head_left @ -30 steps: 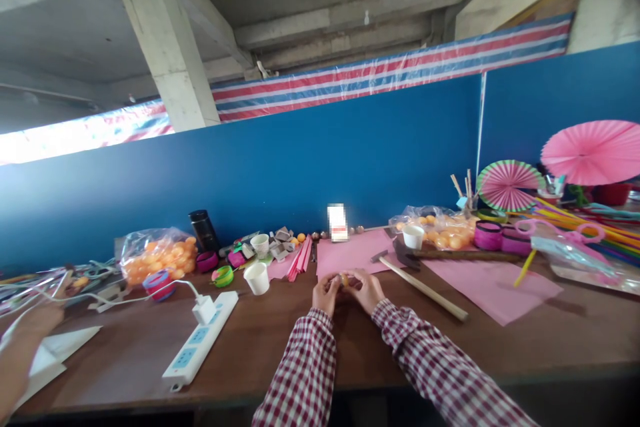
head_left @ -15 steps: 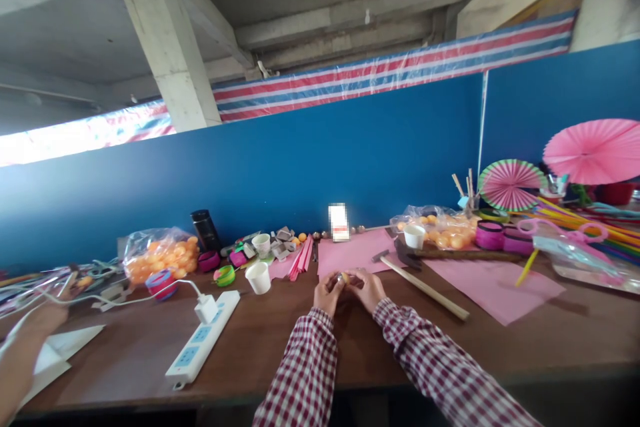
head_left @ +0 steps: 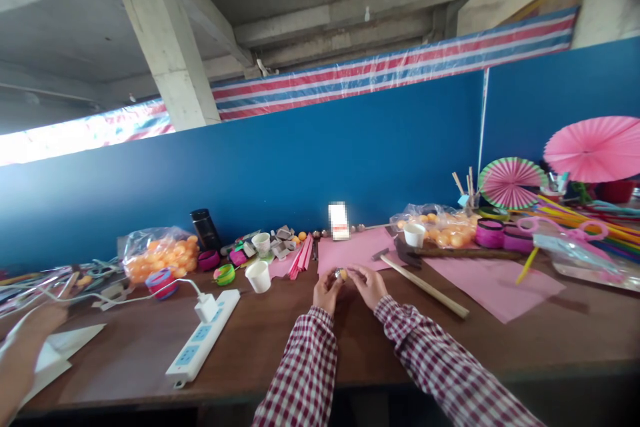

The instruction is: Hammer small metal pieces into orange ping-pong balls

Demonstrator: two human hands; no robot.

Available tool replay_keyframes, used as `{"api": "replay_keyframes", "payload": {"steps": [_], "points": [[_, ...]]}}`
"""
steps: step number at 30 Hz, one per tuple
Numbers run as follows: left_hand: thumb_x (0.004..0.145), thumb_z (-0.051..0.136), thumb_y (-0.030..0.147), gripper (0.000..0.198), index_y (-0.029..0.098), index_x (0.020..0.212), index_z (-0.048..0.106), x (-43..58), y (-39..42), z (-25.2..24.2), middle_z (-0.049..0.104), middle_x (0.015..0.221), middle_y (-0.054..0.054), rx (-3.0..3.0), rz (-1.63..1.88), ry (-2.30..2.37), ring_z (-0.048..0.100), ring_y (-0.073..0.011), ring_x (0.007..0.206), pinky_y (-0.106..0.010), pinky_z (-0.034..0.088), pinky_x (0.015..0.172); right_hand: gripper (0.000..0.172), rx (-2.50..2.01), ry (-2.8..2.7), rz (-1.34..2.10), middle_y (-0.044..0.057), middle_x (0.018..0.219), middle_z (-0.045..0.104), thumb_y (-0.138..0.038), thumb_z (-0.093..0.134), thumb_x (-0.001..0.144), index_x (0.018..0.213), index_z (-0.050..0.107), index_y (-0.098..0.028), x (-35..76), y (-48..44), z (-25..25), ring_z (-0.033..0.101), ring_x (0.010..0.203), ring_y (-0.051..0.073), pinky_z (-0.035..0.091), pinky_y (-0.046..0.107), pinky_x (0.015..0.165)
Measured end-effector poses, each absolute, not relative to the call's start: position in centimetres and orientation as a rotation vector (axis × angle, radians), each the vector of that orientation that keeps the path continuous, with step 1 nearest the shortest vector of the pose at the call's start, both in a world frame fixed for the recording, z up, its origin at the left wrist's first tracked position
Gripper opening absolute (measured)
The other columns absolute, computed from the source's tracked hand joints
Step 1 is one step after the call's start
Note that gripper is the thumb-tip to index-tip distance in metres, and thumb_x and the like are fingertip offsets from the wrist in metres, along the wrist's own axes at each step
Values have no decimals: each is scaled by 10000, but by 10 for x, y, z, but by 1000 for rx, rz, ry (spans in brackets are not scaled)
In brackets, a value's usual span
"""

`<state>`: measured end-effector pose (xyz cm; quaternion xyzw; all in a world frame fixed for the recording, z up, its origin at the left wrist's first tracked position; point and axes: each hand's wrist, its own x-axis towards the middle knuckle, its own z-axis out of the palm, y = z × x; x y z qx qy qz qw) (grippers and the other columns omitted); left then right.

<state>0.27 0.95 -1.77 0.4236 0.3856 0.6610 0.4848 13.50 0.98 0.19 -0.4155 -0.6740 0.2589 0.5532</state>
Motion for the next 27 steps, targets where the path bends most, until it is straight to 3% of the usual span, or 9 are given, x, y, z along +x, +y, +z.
{"api": "replay_keyframes", "payload": {"steps": [5,10,17,27], "points": [[525,706,313,477,148,951,567,2,11,-18,641,937,-93,1032,1638,911,595,-213,880,-356,466,791,218,-1020,-1577,600,58,838,664,-252,458,742,848,637,-190,138,14,-2,609,805,180,466,323,767],[553,698,290,429,146,936,569,1,9,-17,636,926,-93,1011,1601,898,601,-207,852,-340,485,742,222,-1002,-1575,641,52,813,657,-232,451,739,903,589,-173,136,14,-3,615,742,161,479,290,701],[563,693,263,429,158,966,592,-1,6,-15,647,931,-74,1094,1590,946,599,-203,874,-349,463,803,176,-1005,-1554,668,41,734,637,-314,499,717,731,594,-167,138,10,5,584,733,163,445,288,714],[569,691,246,441,147,988,596,0,1,-10,648,958,-84,1193,1594,967,599,-210,888,-367,453,830,263,-944,-1594,823,50,754,641,-395,559,670,716,615,-142,136,9,7,570,723,157,443,282,706]]}}
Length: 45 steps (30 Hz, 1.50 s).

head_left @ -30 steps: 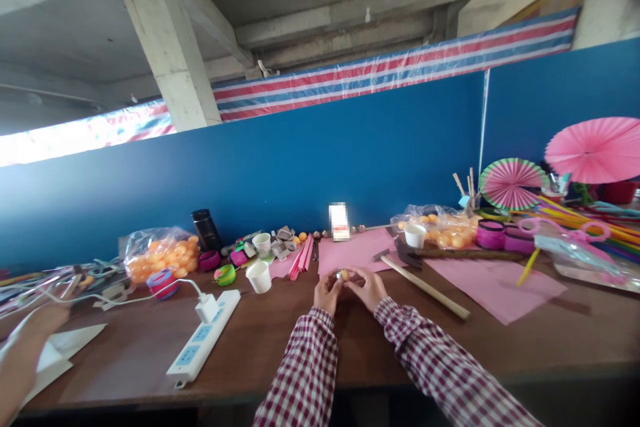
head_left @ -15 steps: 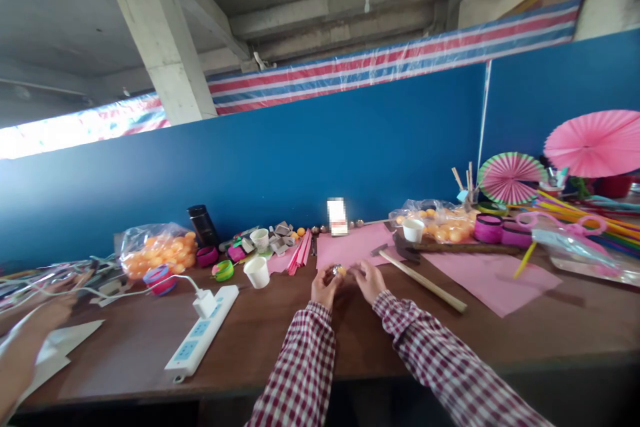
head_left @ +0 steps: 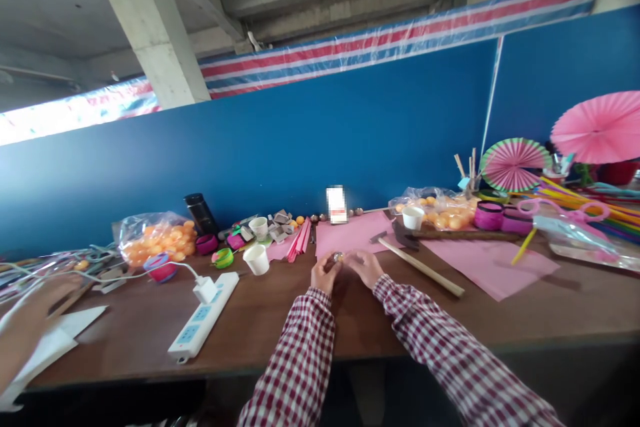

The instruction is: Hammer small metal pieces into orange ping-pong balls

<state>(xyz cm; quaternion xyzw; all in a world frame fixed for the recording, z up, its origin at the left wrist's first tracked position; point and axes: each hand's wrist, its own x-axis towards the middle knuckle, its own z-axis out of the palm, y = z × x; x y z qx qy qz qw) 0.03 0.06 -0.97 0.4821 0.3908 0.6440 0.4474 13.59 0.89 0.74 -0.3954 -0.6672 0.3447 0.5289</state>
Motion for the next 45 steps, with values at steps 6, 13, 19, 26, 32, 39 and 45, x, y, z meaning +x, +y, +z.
{"api": "replay_keyframes", "payload": {"steps": [6,13,19,26,32,39,45], "points": [[564,692,229,438,136,983,602,0,1,-10,654,949,-91,1237,1597,1029,598,-218,896,-380,441,852,260,-930,-1597,862,53,771,637,-396,556,670,695,616,-144,135,6,11,566,745,158,434,293,735],[548,699,213,441,135,973,608,1,1,-8,658,943,-92,1223,1593,1002,602,-223,893,-385,449,846,268,-931,-1611,862,54,789,633,-404,549,675,703,616,-146,136,6,10,564,758,160,431,295,738],[544,699,203,430,128,959,615,3,-1,-7,664,925,-97,1225,1616,998,607,-225,878,-391,452,842,274,-927,-1637,853,51,806,632,-406,538,688,731,624,-150,137,6,9,560,776,160,431,291,736],[546,698,192,421,132,956,619,1,0,-8,662,932,-93,1237,1621,980,604,-223,886,-385,453,843,251,-935,-1655,851,55,831,628,-380,531,697,702,625,-148,136,5,11,554,816,166,414,295,769],[548,698,195,424,135,960,619,1,1,-10,658,946,-91,1240,1622,987,601,-219,894,-377,449,850,259,-945,-1660,857,60,834,631,-391,528,698,696,624,-150,136,4,13,554,828,173,414,298,770],[529,700,160,413,132,934,629,2,1,-8,660,935,-89,1229,1641,1037,605,-219,878,-385,449,848,260,-953,-1664,868,55,828,639,-402,526,698,691,618,-159,136,3,13,557,831,182,423,311,762],[541,692,161,396,128,929,625,2,-2,-4,661,928,-90,1244,1627,1029,606,-217,873,-390,451,846,247,-952,-1667,864,64,856,637,-384,527,700,704,622,-155,136,4,12,559,834,184,421,314,767]]}}
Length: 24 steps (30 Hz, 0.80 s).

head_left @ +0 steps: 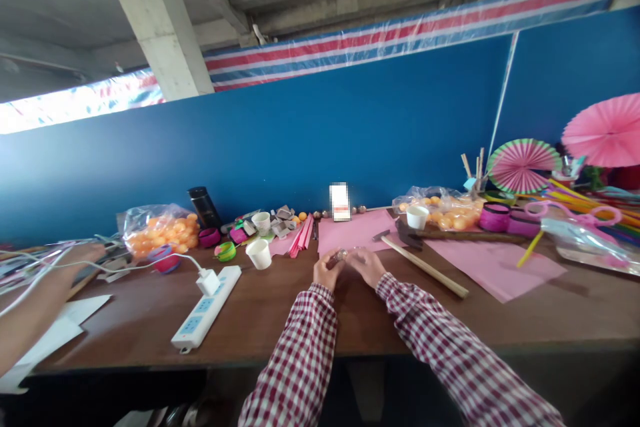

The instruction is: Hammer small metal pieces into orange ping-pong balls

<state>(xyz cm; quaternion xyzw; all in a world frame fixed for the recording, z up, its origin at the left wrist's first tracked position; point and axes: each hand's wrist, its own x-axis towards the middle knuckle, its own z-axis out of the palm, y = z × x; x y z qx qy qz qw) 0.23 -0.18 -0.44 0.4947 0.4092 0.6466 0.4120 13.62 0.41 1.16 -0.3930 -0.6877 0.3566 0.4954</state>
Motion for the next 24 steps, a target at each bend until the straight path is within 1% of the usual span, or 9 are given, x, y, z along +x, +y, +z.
{"api": "replay_keyframes", "payload": {"steps": [12,17,24], "points": [[528,696,157,386,117,905,626,3,-4,-3,673,875,-80,1242,1629,1028,616,-215,842,-383,460,826,231,-936,-1708,870,40,796,638,-371,531,697,677,622,-159,138,6,12,562,782,167,418,299,756],[522,692,150,362,120,878,632,4,-5,-1,674,870,-78,1259,1619,1038,616,-216,844,-383,458,829,271,-943,-1719,910,43,790,647,-401,549,678,710,640,-149,139,8,11,572,759,166,433,288,724],[532,678,139,330,129,860,641,5,-8,1,674,866,-74,1282,1621,1088,608,-220,872,-387,441,857,330,-974,-1701,930,58,801,656,-434,542,681,770,656,-137,140,8,10,578,772,179,440,298,718]]}}
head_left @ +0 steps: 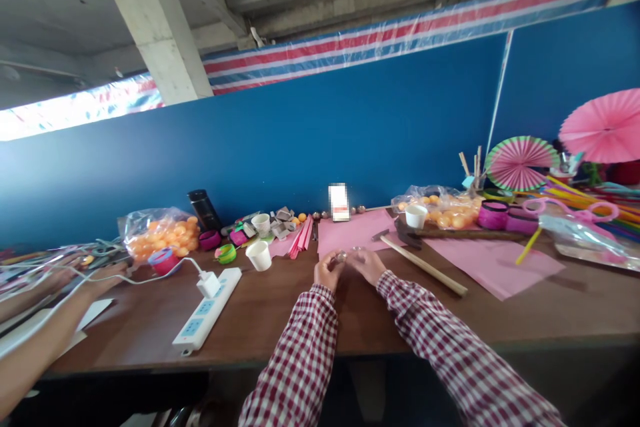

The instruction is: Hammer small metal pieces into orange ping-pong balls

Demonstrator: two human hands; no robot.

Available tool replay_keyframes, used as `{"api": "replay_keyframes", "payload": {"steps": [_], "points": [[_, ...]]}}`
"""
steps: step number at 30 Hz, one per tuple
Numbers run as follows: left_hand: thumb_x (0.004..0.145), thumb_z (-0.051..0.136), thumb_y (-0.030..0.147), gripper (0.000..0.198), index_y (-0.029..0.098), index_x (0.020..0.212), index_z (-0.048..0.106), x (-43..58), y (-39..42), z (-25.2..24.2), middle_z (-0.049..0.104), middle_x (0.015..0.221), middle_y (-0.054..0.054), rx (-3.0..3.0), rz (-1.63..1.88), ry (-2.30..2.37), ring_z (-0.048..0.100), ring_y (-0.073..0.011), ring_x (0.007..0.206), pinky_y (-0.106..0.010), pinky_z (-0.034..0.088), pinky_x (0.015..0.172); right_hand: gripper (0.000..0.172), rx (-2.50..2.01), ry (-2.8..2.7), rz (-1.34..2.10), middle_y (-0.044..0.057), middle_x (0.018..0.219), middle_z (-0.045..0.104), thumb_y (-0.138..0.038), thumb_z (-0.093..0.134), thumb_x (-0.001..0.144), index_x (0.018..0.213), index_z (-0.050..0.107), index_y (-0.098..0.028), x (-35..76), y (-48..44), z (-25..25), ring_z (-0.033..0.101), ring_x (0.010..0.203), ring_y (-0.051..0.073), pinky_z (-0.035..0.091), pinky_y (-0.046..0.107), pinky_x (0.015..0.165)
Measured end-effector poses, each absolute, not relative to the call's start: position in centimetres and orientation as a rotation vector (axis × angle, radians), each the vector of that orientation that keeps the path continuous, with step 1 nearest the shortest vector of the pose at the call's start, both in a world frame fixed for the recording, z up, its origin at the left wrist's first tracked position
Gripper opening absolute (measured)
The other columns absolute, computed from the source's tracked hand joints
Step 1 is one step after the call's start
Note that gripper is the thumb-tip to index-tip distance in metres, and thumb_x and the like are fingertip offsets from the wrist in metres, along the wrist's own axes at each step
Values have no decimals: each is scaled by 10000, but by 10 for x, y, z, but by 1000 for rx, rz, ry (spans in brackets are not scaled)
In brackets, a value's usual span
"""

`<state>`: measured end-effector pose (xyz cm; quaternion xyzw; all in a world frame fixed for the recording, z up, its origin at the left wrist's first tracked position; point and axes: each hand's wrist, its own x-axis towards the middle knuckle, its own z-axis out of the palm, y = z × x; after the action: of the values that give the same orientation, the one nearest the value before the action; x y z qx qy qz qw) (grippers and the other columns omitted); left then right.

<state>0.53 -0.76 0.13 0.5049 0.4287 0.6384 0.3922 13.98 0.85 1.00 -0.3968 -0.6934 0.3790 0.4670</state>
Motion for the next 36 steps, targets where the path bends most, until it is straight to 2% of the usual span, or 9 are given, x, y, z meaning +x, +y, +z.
{"api": "replay_keyframes", "payload": {"steps": [17,36], "points": [[539,676,120,330,138,866,640,5,-4,-2,670,892,-79,1292,1640,1124,606,-217,879,-385,444,857,248,-965,-1696,853,43,740,645,-390,525,690,681,620,-160,138,12,6,573,714,169,438,291,700],[562,658,132,327,125,888,633,5,-2,-5,664,908,-87,1352,1644,1124,607,-212,869,-378,453,842,260,-948,-1755,894,37,736,630,-389,510,715,724,609,-149,137,14,3,568,754,168,430,284,723]]}}
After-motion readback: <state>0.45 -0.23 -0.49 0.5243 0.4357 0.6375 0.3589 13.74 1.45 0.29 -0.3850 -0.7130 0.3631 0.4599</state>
